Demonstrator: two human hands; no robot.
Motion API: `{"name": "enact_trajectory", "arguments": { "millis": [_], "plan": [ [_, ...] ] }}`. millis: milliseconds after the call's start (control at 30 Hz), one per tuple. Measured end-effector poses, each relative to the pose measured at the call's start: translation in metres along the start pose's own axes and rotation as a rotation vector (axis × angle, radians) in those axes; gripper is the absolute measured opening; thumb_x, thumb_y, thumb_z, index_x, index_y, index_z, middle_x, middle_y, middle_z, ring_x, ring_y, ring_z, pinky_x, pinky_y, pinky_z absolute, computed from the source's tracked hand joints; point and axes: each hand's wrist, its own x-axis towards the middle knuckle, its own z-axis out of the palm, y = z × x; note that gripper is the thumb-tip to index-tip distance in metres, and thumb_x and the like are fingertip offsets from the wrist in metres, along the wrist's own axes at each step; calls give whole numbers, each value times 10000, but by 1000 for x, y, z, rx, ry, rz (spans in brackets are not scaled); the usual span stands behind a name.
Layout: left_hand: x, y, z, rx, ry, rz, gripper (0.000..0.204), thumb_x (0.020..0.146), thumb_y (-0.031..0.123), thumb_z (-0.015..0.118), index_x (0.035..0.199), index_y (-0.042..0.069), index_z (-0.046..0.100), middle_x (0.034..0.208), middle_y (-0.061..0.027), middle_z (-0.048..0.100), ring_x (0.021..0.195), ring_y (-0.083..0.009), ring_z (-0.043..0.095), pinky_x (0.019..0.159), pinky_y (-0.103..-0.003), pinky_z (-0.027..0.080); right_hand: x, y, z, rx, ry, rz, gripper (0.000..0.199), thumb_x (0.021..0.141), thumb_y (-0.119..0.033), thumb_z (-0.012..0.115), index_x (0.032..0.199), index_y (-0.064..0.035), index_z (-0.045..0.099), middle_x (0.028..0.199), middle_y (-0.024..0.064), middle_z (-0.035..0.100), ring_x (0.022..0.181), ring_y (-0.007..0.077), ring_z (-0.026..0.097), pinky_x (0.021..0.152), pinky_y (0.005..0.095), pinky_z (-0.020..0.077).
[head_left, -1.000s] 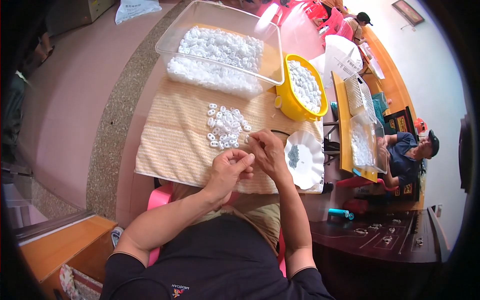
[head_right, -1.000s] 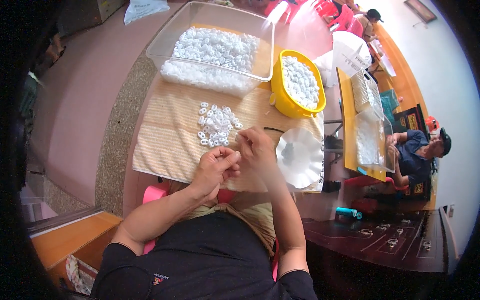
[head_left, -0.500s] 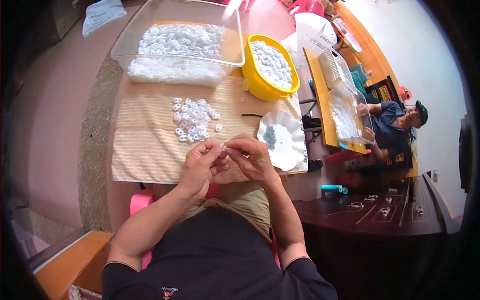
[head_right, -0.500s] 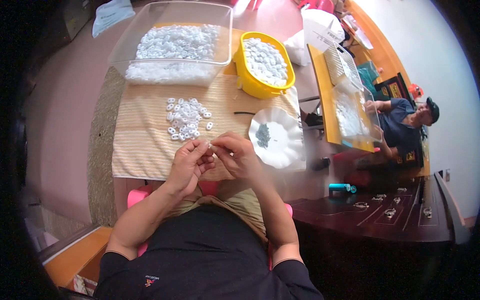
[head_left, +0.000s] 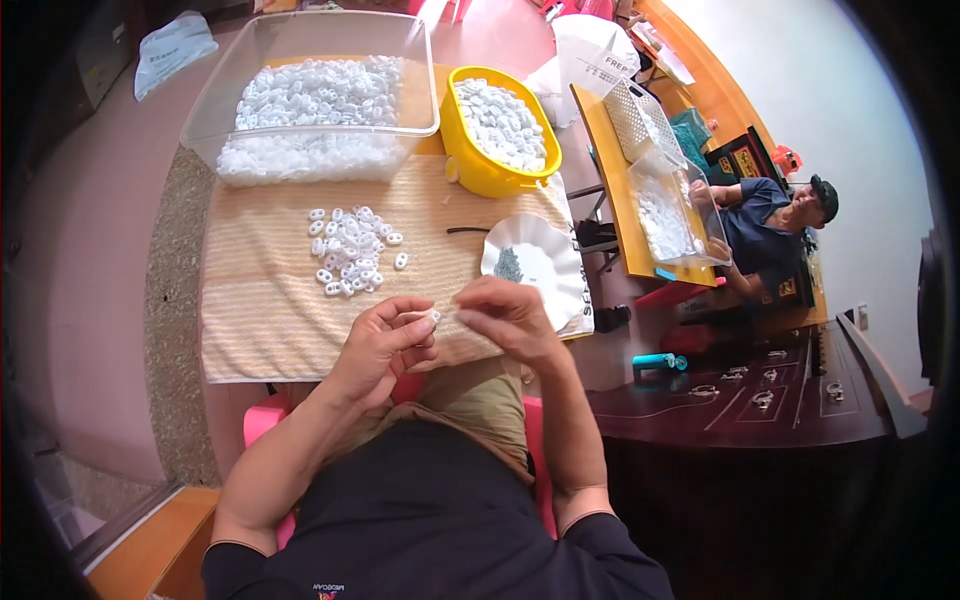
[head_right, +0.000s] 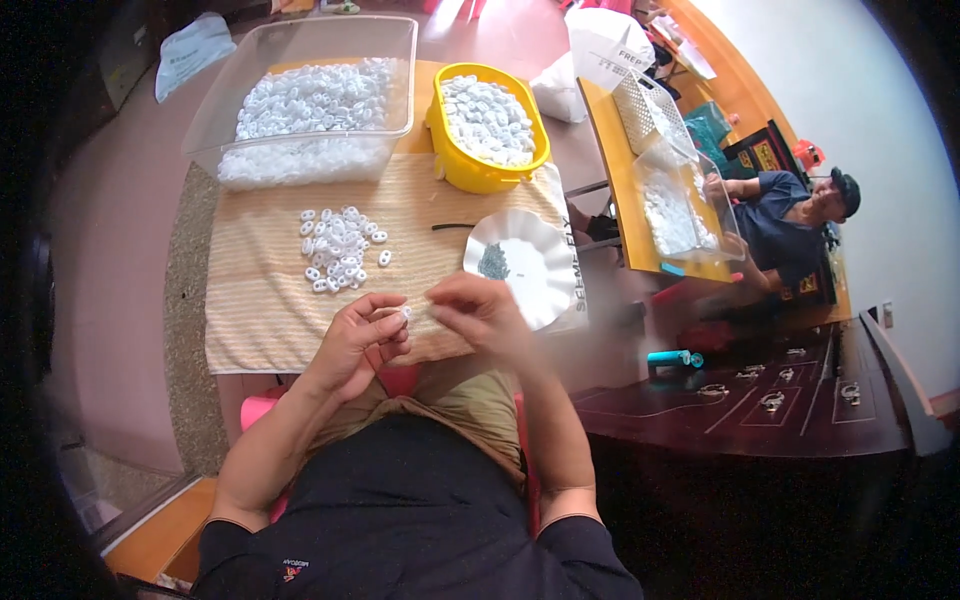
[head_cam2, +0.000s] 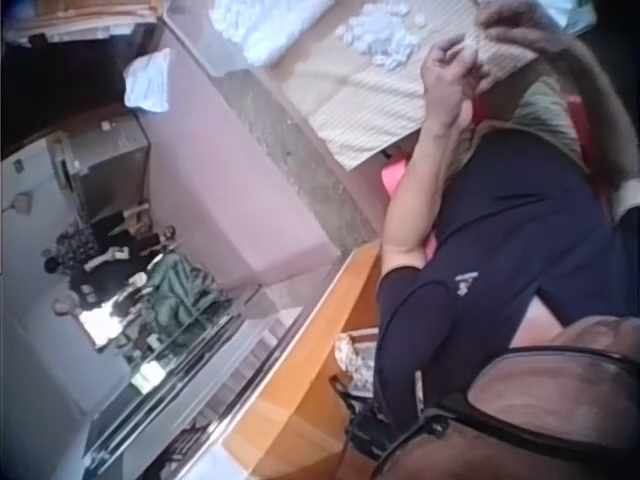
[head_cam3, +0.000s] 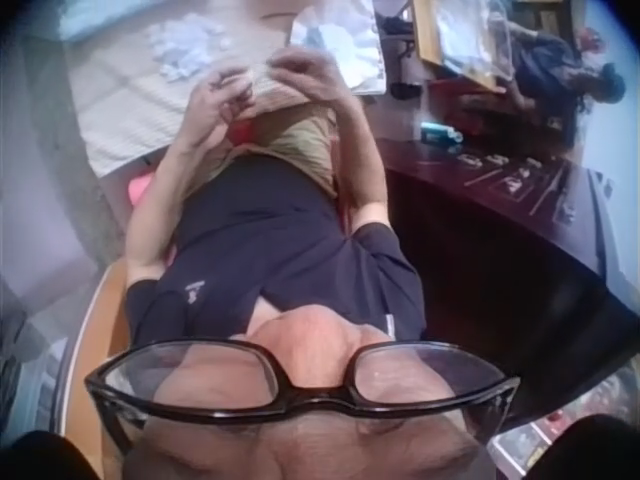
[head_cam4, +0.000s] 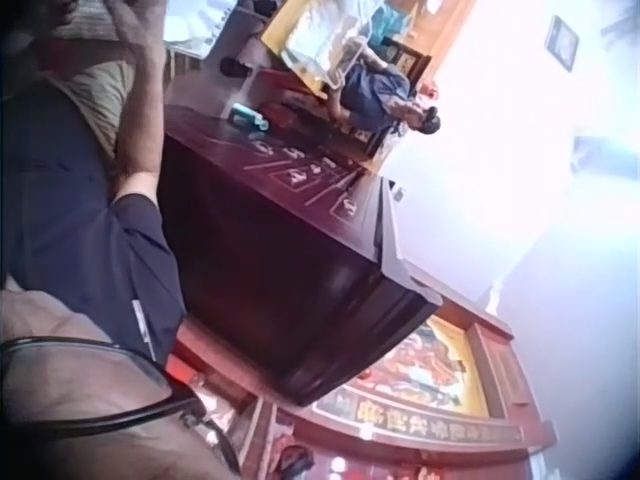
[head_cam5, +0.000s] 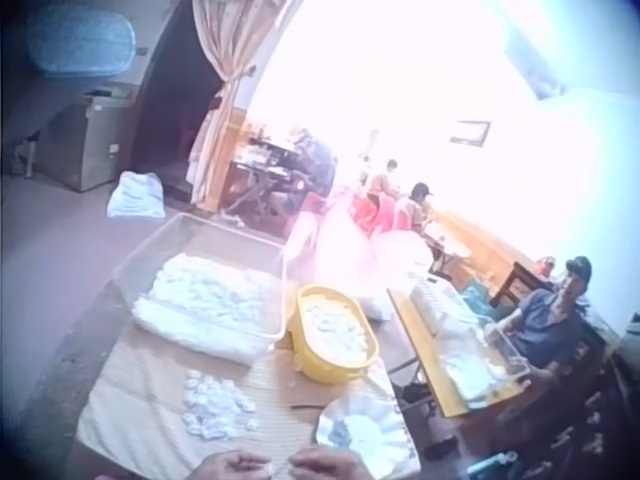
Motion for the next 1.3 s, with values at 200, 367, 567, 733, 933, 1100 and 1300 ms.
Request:
{"name": "enact_trajectory", "arguments": {
  "millis": [200,367,567,733,933,1100,1300],
  "plan": [
    [2,-1,-2,-12,-57,12,247,914,81,605,1145,10,554,911,-27,603,794,-103,610,761,-267,559,-8,-9,-59,-877,273,109,236,745,-39,708,980,-34,682,833,120,656,708,217,651,683,302,514],
    [2,-2,1,23,-65,8,232,911,72,606,1127,17,544,912,-24,585,792,-105,604,761,-270,555,-8,12,-83,-996,238,119,208,740,-51,686,947,-71,687,887,108,668,790,273,657,714,369,522],
    [3,2,1,35,-66,13,209,900,51,611,1095,26,542,896,-26,577,785,-109,599,753,-267,552,-2,25,-88,-1081,174,66,205,753,-51,646,955,-32,678,864,143,667,765,306,654,712,383,516],
    [-1,0,0,30,-26,12,212,885,45,622,1081,24,542,888,-37,582,764,-119,603,740,-271,548,4,20,-79,-1070,202,172,166,762,-108,585,870,-41,692,793,180,655,777,342,652,706,406,516],
    [-2,-9,-6,4,-33,45,194,889,64,619,1068,34,551,920,-31,569,779,-127,603,735,-273,545,2,31,-82,-1094,157,154,109,804,-83,565,829,-6,639,817,216,637,803,400,623,698,462,494],
    [5,-11,-7,-2,-52,78,179,885,60,627,1046,27,554,900,-20,560,750,-116,607,728,-266,554,-15,43,-80,-1051,221,-58,99,847,-65,555,921,-17,601,857,220,597,812,413,582,710,476,461],
    [3,-9,-10,-11,-53,36,199,890,61,625,1074,60,548,914,-21,573,802,-132,623,752,-265,544,-25,41,-75,-973,307,-74,78,872,-31,520,907,2,581,848,203,592,800,397,584,691,446,466]
  ]
}}
